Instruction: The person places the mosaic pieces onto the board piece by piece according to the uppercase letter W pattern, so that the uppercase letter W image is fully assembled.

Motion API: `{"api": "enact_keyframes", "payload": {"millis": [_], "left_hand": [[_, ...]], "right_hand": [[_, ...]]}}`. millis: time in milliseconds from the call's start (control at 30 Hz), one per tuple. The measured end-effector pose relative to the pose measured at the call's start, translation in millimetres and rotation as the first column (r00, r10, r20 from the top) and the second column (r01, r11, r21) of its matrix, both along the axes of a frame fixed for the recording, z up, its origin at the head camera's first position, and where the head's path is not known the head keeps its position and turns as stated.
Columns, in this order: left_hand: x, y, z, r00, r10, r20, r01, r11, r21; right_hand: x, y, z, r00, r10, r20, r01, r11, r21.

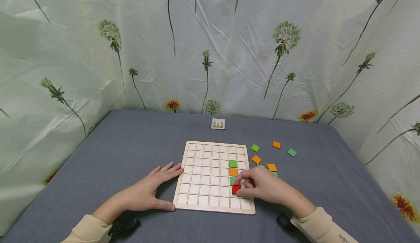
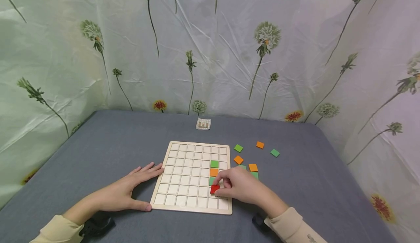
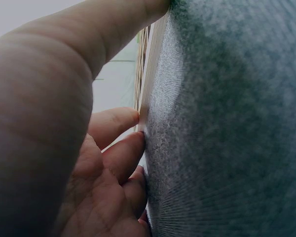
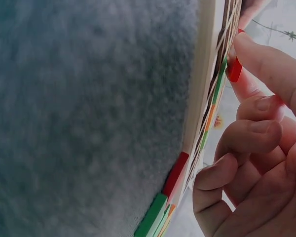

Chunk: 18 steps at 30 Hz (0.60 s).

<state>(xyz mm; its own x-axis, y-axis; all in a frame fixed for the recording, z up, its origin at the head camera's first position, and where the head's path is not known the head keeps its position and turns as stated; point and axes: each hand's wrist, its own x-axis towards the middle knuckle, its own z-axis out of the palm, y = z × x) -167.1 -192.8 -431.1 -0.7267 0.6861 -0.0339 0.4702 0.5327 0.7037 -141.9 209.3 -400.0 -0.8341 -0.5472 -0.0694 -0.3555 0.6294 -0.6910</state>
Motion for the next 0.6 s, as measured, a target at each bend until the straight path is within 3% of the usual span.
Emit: {"api": "enact_keyframes", "payload": {"millis": [600], "left_hand": [[-0.6, 0.8, -0.5, 1.000, -0.001, 0.001, 0.001, 1.000, 0.005]], "right_hand": [[2.8, -3.6, -3.7, 0.998, -0.017, -0.062, 0.018, 1.000, 0.023]]}}
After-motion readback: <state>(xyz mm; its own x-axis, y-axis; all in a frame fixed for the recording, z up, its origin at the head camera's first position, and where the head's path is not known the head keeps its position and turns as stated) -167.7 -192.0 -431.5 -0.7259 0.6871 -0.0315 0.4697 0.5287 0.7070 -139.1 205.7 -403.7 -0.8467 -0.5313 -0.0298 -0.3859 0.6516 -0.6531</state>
